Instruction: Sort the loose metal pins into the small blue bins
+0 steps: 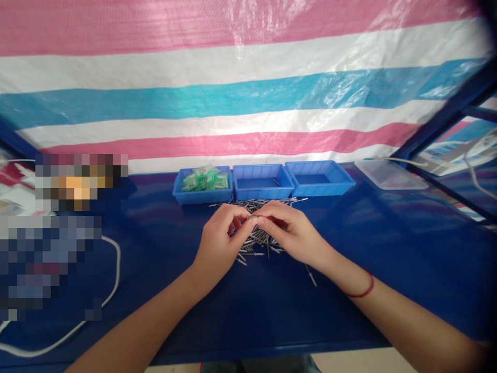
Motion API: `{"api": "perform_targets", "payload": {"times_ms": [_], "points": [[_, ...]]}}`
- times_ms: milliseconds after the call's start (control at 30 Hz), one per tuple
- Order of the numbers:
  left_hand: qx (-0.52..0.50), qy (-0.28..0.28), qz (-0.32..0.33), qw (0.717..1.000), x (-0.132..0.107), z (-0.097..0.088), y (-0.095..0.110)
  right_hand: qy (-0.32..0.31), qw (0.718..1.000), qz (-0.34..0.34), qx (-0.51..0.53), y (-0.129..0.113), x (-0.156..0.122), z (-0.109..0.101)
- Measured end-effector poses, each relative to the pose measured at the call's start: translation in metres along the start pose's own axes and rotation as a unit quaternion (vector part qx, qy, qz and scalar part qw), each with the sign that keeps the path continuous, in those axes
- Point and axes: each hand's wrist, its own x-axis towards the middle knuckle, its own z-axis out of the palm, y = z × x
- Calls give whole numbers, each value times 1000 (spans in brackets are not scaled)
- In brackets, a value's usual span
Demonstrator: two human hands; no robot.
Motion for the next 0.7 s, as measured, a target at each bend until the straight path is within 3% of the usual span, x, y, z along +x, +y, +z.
{"api": "perform_targets", "payload": {"times_ms": [133,300,367,533,700], "points": [[-1,-13,-15,1000,1,1,-2,14,999,34,12,5,2,2],[33,-60,-48,997,3,-2,-6,162,967,172,92,21,20,-8],[57,-81,-43,994,4,-4,-8,193,949,208,134,27,27,-15],[163,-153,3,975,7,-11,-15,176,944,212,183,27,30,-23],[256,-233,39,937,8,-17,-18,131,954,228,143,22,19,-18]]}}
